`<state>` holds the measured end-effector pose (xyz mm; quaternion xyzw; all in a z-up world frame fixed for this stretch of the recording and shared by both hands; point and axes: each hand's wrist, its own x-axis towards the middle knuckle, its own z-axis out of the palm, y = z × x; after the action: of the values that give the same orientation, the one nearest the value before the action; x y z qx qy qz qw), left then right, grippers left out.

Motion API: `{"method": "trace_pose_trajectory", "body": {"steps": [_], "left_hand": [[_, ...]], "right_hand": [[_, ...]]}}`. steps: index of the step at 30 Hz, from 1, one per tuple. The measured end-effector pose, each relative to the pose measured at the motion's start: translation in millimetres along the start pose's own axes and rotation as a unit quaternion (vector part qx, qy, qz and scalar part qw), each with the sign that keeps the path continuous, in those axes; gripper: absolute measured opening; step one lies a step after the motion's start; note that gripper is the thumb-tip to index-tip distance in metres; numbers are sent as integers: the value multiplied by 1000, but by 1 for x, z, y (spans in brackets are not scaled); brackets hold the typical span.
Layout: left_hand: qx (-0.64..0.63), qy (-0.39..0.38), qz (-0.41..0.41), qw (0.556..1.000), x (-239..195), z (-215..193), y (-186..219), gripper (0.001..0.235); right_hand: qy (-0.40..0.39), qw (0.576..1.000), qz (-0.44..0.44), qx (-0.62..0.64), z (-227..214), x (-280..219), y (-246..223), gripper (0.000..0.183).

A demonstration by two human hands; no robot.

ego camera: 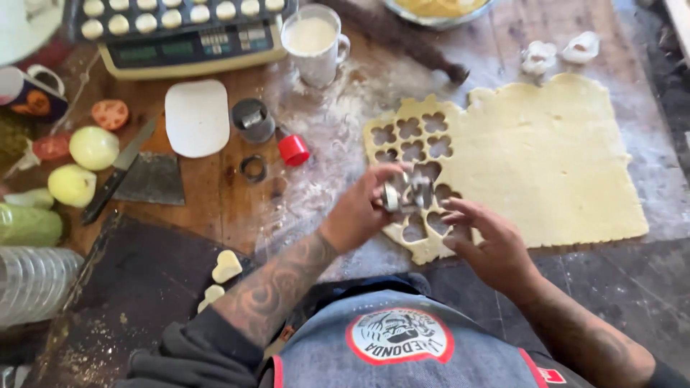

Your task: Cut shapes from rolled-out dough using various molds and place them on a tray.

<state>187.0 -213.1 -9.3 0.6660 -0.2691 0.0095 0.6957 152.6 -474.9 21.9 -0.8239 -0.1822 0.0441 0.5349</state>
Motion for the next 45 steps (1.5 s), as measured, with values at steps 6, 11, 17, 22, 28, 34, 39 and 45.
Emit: {"method": "trace_pose_trajectory", "body": {"steps": [6, 11, 17, 22, 28, 34, 39, 45], "left_hand": [[414, -34, 169, 894, 14, 17, 54, 60], [433, -37, 177, 883, 23, 42, 53, 71], [171, 19, -89, 981, 35, 73, 35, 90], [169, 57, -75, 981, 32, 85, 19, 76], [378, 14, 52, 924, 41, 90, 29, 78], [370, 20, 118, 921, 47, 93, 40, 89], [246, -15, -16, 969, 44, 91, 57, 98], [59, 29, -176, 982, 20, 87, 28, 35]], "right_hand": [[-69, 941, 87, 321, -5, 15, 4, 84], [-40, 983, 111, 138, -12, 7, 39, 79], [32, 983, -181, 10, -38, 26, 56, 64], [35, 964, -263, -23, -47, 29, 76, 76], [-188, 929, 41, 315, -54, 24, 93, 92], [-149, 937, -19, 315, -48, 13, 95, 78], [-12, 975, -217, 55, -57, 18, 72, 66], [26, 965, -245, -94, -56, 12, 37, 63]]}}
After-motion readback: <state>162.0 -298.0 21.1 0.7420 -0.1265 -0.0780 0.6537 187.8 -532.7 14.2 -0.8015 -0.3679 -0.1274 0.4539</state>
